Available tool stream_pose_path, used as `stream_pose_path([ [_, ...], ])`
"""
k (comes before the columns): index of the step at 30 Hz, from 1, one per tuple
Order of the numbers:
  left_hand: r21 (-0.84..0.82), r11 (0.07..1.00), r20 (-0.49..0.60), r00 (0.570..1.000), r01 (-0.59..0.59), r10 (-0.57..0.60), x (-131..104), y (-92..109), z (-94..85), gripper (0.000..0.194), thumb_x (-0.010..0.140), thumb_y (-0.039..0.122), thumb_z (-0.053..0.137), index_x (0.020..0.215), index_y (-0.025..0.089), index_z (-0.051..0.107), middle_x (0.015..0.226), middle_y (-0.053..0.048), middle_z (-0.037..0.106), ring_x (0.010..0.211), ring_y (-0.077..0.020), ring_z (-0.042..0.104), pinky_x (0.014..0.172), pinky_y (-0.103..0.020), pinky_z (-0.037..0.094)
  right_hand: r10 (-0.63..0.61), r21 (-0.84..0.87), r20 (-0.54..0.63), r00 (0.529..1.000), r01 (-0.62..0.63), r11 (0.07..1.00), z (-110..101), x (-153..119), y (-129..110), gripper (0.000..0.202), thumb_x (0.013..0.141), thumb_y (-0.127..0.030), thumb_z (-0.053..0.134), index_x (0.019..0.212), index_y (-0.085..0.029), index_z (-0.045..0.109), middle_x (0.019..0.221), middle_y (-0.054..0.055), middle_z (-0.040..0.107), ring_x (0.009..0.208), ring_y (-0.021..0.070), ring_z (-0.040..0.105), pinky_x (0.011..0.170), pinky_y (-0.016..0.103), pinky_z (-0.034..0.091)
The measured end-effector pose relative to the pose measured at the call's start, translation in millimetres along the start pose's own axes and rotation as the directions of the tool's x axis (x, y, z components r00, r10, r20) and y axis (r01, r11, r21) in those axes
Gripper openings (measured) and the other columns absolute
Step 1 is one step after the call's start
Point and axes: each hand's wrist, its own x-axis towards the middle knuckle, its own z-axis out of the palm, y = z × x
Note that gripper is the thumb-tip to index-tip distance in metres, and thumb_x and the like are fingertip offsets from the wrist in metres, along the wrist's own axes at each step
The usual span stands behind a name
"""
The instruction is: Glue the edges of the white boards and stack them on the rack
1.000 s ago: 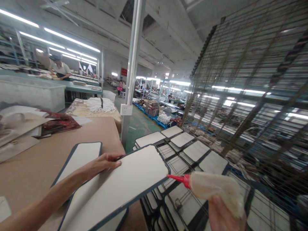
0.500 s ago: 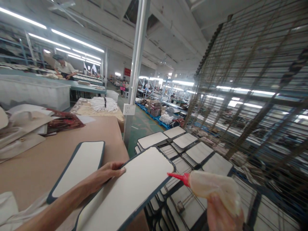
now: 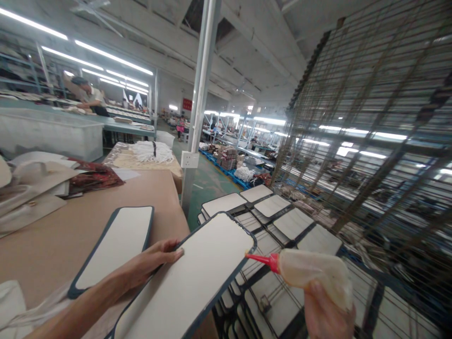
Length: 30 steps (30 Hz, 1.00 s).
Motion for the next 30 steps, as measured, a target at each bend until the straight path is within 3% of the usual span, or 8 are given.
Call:
stream_pose_path([
  [6,0.002,1.0,-0.016,1.0,0.015,-0.015,1.2,-5.0,-7.8,0.055,0.057,0.048,0.085,0.099,0.019,0.066,0.092,-0.004,0.073,0.08,-0.0204,0.066,0.071,-0.028,0.054,0.03,0.081,0.029,0.999,-0.032,0.996,10.3,-4.6,-7.5,0.036,0.061,-0.037,0.082,0.087,-0.019,0.066,0.071,0.003,0.063,0.075,0.0246,0.063,0.068,0.038,0.052],
  [11,-0.005,1.0,-0.01,1.0,0.016,-0.016,2.7,-10.5,-12.2,0.057,0.063,0.047,0.082,0.109,0.019,0.061,0.1,-0.006,0.073,0.085,-0.0221,0.067,0.074,-0.031,0.055,0.042,0.104,0.095,0.995,-0.052,0.993,15.0,-10.2,-3.7,0.034,0.068,-0.036,0.077,0.096,-0.02,0.066,0.078,0.005,0.065,0.08,0.0251,0.064,0.072,0.039,0.053],
  [16,-0.018,1.0,0.026,1.0,-0.009,0.01,3.1,-11.0,-12.1,0.052,0.066,0.047,0.08,0.104,0.018,0.06,0.092,-0.006,0.073,0.076,-0.0209,0.067,0.067,-0.03,0.055,0.048,0.065,0.164,0.985,-0.059,0.996,8.0,-9.5,8.8,0.035,0.064,-0.033,0.081,0.092,-0.02,0.067,0.069,0.001,0.063,0.077,0.0247,0.066,0.068,0.036,0.056],
  [20,-0.007,1.0,0.007,1.0,-0.001,0.001,2.6,-8.2,-11.3,0.054,0.062,0.047,0.082,0.103,0.017,0.061,0.091,-0.005,0.072,0.073,-0.0195,0.067,0.066,-0.029,0.054,0.067,-0.006,0.19,0.979,-0.067,0.998,-0.5,-7.4,13.3,0.04,0.055,-0.027,0.086,0.09,-0.019,0.068,0.077,0.005,0.069,0.071,0.0233,0.067,0.06,0.032,0.056],
  [26,-0.011,1.0,0.003,1.0,0.016,-0.016,2.6,-6.3,-8.6,0.052,0.063,0.049,0.081,0.102,0.019,0.061,0.092,-0.005,0.072,0.079,-0.021,0.068,0.068,-0.029,0.053,0.28,0.014,0.088,0.956,-0.282,0.959,-1.0,-24.8,15.2,0.039,0.062,-0.03,0.083,0.095,-0.021,0.066,0.083,0.004,0.07,0.074,0.0219,0.067,0.06,0.032,0.058],
  [30,0.001,1.0,-0.024,1.0,0.019,-0.019,6.6,-7.4,-9.6,0.058,0.06,0.051,0.082,0.103,0.019,0.059,0.091,-0.005,0.072,0.081,-0.0214,0.067,0.07,-0.029,0.053,0.333,0.043,0.099,0.938,-0.339,0.94,-1.1,-32.1,18.7,0.045,0.06,-0.033,0.084,0.099,-0.019,0.065,0.088,0.005,0.071,0.076,0.021,0.068,0.06,0.029,0.058],
])
